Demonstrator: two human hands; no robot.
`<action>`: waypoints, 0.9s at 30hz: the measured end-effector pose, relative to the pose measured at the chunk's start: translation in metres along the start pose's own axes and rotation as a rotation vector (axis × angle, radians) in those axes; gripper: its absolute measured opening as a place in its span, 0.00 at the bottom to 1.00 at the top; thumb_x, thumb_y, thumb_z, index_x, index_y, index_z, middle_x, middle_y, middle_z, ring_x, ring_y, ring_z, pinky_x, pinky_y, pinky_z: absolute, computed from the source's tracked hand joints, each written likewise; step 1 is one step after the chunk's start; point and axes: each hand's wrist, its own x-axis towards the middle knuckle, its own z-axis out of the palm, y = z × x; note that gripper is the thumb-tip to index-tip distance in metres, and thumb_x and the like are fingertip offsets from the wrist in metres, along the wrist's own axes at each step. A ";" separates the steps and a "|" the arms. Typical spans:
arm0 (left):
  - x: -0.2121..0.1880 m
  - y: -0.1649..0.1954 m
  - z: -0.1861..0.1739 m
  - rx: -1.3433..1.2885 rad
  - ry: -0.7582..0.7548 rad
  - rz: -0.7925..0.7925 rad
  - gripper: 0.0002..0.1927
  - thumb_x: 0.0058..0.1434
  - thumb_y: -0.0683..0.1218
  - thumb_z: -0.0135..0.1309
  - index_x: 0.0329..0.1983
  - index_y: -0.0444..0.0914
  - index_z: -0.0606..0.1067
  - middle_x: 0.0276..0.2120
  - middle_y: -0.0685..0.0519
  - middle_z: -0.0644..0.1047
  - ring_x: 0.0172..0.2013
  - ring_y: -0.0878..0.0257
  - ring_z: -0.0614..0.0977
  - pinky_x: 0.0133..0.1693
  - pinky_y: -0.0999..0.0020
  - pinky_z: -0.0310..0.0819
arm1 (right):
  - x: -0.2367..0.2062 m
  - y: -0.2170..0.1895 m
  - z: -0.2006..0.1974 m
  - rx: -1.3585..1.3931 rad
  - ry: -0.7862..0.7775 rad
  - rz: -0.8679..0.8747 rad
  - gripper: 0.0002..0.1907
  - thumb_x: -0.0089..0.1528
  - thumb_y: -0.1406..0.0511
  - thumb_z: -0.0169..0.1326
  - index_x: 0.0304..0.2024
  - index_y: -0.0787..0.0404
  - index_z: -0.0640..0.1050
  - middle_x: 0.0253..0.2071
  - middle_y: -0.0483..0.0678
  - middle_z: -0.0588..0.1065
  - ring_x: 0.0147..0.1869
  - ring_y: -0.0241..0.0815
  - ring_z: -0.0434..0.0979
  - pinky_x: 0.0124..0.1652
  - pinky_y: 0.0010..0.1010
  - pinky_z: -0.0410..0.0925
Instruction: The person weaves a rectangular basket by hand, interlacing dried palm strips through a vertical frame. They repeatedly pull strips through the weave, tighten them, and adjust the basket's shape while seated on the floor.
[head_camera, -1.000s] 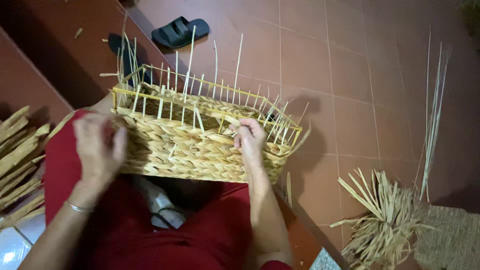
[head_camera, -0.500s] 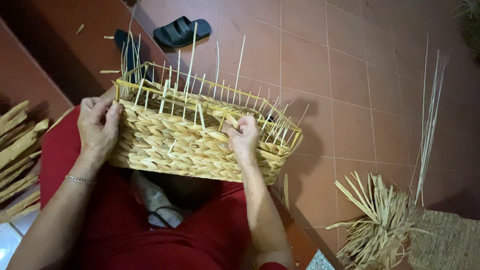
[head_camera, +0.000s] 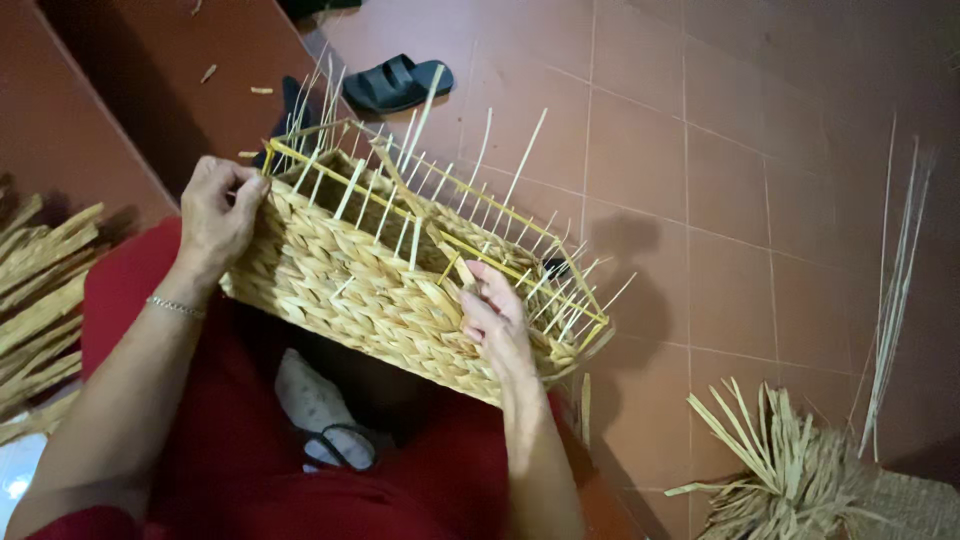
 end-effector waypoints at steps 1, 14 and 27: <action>0.002 -0.001 0.000 0.005 -0.001 0.005 0.09 0.73 0.43 0.59 0.41 0.31 0.76 0.40 0.46 0.73 0.40 0.58 0.76 0.43 0.64 0.72 | 0.000 0.002 0.002 0.019 -0.026 -0.002 0.29 0.63 0.69 0.52 0.67 0.64 0.65 0.31 0.42 0.67 0.22 0.28 0.59 0.20 0.20 0.55; 0.011 -0.010 -0.004 -0.009 -0.071 -0.027 0.10 0.72 0.45 0.58 0.43 0.32 0.78 0.37 0.47 0.73 0.38 0.59 0.76 0.42 0.65 0.71 | -0.019 0.058 -0.023 1.110 0.240 0.069 0.15 0.71 0.54 0.39 0.33 0.53 0.62 0.22 0.40 0.59 0.23 0.37 0.56 0.26 0.30 0.55; -0.041 -0.066 -0.110 0.370 -0.016 -0.048 0.08 0.79 0.47 0.56 0.51 0.38 0.79 0.47 0.44 0.79 0.47 0.52 0.78 0.51 0.59 0.75 | -0.098 0.040 -0.142 1.014 0.374 -0.192 0.36 0.72 0.42 0.31 0.59 0.63 0.72 0.47 0.54 0.75 0.47 0.46 0.73 0.38 0.33 0.73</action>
